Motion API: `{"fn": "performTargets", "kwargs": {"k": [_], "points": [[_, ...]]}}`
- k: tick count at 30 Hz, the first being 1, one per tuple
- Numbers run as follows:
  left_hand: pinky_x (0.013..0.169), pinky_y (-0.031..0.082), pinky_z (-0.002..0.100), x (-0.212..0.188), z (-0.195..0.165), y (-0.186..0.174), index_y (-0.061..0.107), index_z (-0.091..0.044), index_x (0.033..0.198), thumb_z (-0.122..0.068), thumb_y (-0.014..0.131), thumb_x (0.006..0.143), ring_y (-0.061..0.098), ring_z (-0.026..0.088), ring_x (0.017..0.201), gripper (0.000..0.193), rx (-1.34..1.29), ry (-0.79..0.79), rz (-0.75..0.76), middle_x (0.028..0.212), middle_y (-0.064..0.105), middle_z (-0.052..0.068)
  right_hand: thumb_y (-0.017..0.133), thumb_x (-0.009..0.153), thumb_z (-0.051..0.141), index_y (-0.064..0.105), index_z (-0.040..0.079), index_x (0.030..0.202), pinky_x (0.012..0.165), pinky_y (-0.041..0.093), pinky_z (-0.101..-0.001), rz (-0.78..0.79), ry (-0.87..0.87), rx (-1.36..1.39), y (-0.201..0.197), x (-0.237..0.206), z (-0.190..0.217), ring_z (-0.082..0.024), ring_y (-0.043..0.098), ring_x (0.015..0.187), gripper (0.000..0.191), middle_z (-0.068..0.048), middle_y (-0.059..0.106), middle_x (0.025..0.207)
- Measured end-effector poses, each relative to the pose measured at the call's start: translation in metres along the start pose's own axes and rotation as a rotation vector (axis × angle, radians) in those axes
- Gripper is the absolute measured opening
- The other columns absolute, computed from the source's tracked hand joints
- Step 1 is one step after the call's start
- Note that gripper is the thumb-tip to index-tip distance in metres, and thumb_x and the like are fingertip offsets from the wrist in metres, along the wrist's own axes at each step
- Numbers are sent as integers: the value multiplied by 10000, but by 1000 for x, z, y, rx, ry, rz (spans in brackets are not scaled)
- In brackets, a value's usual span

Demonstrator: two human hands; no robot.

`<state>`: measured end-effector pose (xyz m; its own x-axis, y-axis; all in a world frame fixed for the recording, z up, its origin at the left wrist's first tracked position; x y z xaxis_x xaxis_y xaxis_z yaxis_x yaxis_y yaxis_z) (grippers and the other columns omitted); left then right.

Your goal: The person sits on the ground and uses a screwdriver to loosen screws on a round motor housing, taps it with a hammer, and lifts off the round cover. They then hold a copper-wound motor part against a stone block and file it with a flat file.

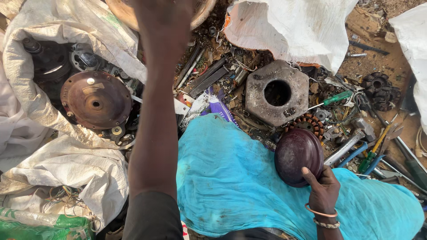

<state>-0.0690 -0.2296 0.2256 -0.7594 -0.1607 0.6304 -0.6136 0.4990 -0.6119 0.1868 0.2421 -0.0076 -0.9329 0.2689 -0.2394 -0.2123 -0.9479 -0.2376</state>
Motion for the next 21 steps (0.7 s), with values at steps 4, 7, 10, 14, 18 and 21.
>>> {"fn": "performTargets", "kwargs": {"k": [4, 7, 10, 14, 18, 21], "points": [[1020, 574, 434, -141, -53, 81, 533, -138, 1475, -482, 718, 848, 622, 309, 1284, 738, -560, -466, 760, 1496, 573, 144, 748, 959, 106, 607, -55, 1295, 952, 521, -334, 98, 44, 384, 0, -10, 24, -169, 658, 1047, 398, -120, 710, 1164], [1095, 513, 446, -231, -87, 104, 436, -21, 1525, -477, 750, 832, 569, 295, 1330, 887, -1175, -747, 939, 1474, 560, 198, 699, 991, 128, 551, -62, 1388, 1060, 503, -393, 216, 97, 636, 5, -14, 54, -214, 644, 1184, 464, -140, 671, 1299], [1101, 496, 373, -280, -99, 96, 549, 14, 1462, -425, 766, 904, 617, 218, 1238, 742, -1498, -931, 853, 1347, 663, 149, 658, 1021, 160, 521, -68, 1459, 1091, 475, -427, 309, 144, 695, 28, -12, 83, -252, 612, 1253, 513, -167, 632, 1380], [1015, 540, 372, -290, -59, 47, 622, 27, 1361, -313, 805, 898, 670, 193, 1104, 603, -1463, -1033, 500, 1214, 714, 106, 603, 1016, 221, 485, -42, 1475, 1038, 508, -471, 385, 57, 343, 67, -10, 103, -303, 603, 1276, 542, -193, 598, 1410], [875, 613, 352, -265, 35, -48, 672, 8, 1257, -338, 777, 899, 726, 187, 936, 508, -1121, -1072, 41, 1070, 754, 96, 572, 1038, 275, 510, -74, 1406, 959, 552, -527, 491, 55, 318, 87, -14, 100, -386, 632, 1266, 511, -249, 610, 1383], [1029, 578, 347, -228, 113, -126, 653, -49, 1318, -311, 820, 908, 683, 188, 1142, 514, -988, -784, -459, 1246, 704, 83, 578, 1030, 272, 531, -81, 1375, 933, 558, -536, 556, 88, 281, 87, -14, 90, -414, 652, 1193, 496, -278, 625, 1328]]}}
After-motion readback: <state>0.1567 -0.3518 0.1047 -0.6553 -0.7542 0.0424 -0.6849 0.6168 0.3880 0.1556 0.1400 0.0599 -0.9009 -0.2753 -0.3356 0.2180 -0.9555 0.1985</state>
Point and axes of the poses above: each hand's wrist, its own x-axis towards the middle knuckle, its own y-axis out of the palm, z = x × y, the point moved 4 cm from there along x, towards the middle knuckle
